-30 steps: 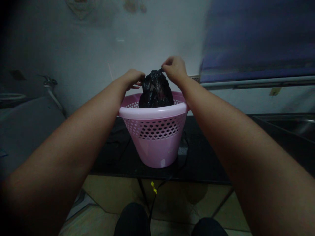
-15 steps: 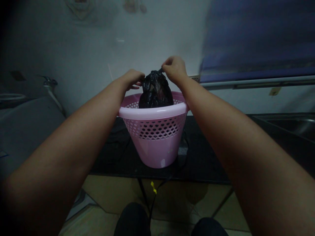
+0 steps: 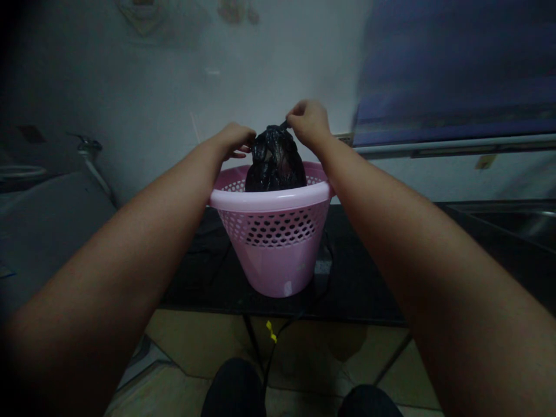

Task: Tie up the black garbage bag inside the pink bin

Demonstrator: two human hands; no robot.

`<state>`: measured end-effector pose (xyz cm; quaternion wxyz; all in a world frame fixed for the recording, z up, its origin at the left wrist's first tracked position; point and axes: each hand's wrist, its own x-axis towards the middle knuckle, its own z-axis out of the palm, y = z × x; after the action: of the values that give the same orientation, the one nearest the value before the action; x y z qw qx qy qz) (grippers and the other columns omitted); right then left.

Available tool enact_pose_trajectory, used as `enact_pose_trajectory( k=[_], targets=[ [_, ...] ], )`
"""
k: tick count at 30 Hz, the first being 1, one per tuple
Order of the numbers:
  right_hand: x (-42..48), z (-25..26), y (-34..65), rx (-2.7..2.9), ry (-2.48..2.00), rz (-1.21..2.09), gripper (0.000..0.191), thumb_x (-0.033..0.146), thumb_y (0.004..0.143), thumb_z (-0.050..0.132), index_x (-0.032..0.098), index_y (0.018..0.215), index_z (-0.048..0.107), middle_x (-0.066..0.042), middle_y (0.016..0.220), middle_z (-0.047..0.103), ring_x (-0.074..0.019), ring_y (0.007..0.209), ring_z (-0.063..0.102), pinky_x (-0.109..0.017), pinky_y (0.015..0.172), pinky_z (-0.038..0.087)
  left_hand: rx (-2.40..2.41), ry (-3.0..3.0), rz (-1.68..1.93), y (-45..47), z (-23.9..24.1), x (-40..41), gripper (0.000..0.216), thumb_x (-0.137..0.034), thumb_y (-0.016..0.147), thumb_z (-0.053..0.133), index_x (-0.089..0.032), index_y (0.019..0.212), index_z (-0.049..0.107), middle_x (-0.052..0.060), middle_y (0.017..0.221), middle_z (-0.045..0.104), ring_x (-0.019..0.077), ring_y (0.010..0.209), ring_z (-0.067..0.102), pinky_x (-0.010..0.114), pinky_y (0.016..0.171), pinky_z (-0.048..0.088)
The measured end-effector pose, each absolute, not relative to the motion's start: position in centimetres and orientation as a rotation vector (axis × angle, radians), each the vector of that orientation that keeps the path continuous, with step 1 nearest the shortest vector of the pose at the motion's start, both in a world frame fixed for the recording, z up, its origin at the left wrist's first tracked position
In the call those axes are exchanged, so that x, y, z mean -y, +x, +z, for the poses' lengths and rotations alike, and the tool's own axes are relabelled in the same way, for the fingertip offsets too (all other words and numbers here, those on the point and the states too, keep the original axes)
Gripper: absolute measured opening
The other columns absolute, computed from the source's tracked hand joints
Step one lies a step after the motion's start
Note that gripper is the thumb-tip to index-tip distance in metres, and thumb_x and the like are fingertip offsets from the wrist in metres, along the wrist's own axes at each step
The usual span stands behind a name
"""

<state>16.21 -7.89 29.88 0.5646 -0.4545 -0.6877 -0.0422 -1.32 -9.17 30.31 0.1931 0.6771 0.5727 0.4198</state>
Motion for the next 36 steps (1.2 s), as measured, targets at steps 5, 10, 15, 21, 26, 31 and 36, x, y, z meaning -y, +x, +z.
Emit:
enact_pose_trajectory(
  k=[5,10,15,21,26,31,36],
  targets=[
    [7.68,29.93,16.18,1.611,-1.072,-0.098,0.012,0.019,0.068,0.051,0.021,0.069,0.063,-0.005,0.074,0.066,-0.0245,0.083,0.063,-0.032,0.067,0.047,-1.611,1.904,1.172,-1.32,30.28,9.21,0.019,-0.010,0.061,0.050,-0.018,0.074,0.061,0.005,0.065,0.061,0.0179,0.074,0.061,0.028,0.065,0.047],
    [7.77,29.87,16.18,1.601,-1.073,-0.100,0.013,0.018,0.068,0.051,0.020,0.070,0.063,-0.005,0.075,0.066,-0.0244,0.082,0.063,-0.033,0.066,0.047,-1.601,1.904,1.161,-1.38,30.26,9.32,0.018,-0.012,0.061,0.050,-0.018,0.074,0.061,0.006,0.065,0.061,0.0180,0.074,0.061,0.028,0.065,0.047],
    [7.79,29.87,16.22,1.598,-1.067,-0.099,0.013,0.018,0.067,0.051,0.021,0.069,0.063,-0.005,0.073,0.066,-0.0241,0.081,0.063,-0.033,0.066,0.047,-1.611,1.926,1.136,-1.42,30.28,9.17,0.019,-0.011,0.061,0.050,-0.019,0.074,0.060,0.005,0.066,0.061,0.0180,0.075,0.061,0.028,0.065,0.047],
    [8.23,30.00,16.08,1.607,-1.083,-0.087,0.011,0.016,0.066,0.051,0.021,0.066,0.061,-0.004,0.070,0.065,-0.0243,0.082,0.063,-0.033,0.066,0.047,-1.606,1.938,1.136,-1.37,30.30,9.45,0.021,-0.009,0.060,0.050,-0.018,0.076,0.061,0.006,0.067,0.062,0.0186,0.076,0.061,0.029,0.065,0.047],
    [8.24,29.97,16.13,1.621,-1.083,-0.090,0.011,0.018,0.068,0.052,0.022,0.066,0.061,-0.003,0.070,0.065,-0.0233,0.082,0.063,-0.032,0.067,0.047,-1.621,1.919,1.121,-1.40,30.34,9.31,0.021,-0.010,0.062,0.051,-0.019,0.078,0.062,0.007,0.067,0.063,0.0192,0.078,0.061,0.027,0.063,0.047],
    [7.86,29.94,16.23,1.604,-1.071,-0.090,0.010,0.019,0.067,0.052,0.022,0.068,0.062,-0.003,0.071,0.065,-0.0235,0.082,0.063,-0.032,0.066,0.047,-1.620,1.902,1.140,-1.38,30.30,9.33,0.017,-0.011,0.063,0.050,-0.019,0.072,0.061,0.006,0.068,0.063,0.0183,0.079,0.061,0.027,0.065,0.046],
    [8.00,29.97,16.15,1.591,-1.060,-0.086,0.010,0.016,0.066,0.051,0.022,0.064,0.059,-0.003,0.070,0.065,-0.0235,0.082,0.063,-0.032,0.066,0.047,-1.621,1.912,1.131,-1.36,30.30,9.58,0.013,-0.011,0.062,0.050,-0.018,0.069,0.058,0.006,0.070,0.062,0.0175,0.076,0.061,0.027,0.064,0.046]
  ],
)
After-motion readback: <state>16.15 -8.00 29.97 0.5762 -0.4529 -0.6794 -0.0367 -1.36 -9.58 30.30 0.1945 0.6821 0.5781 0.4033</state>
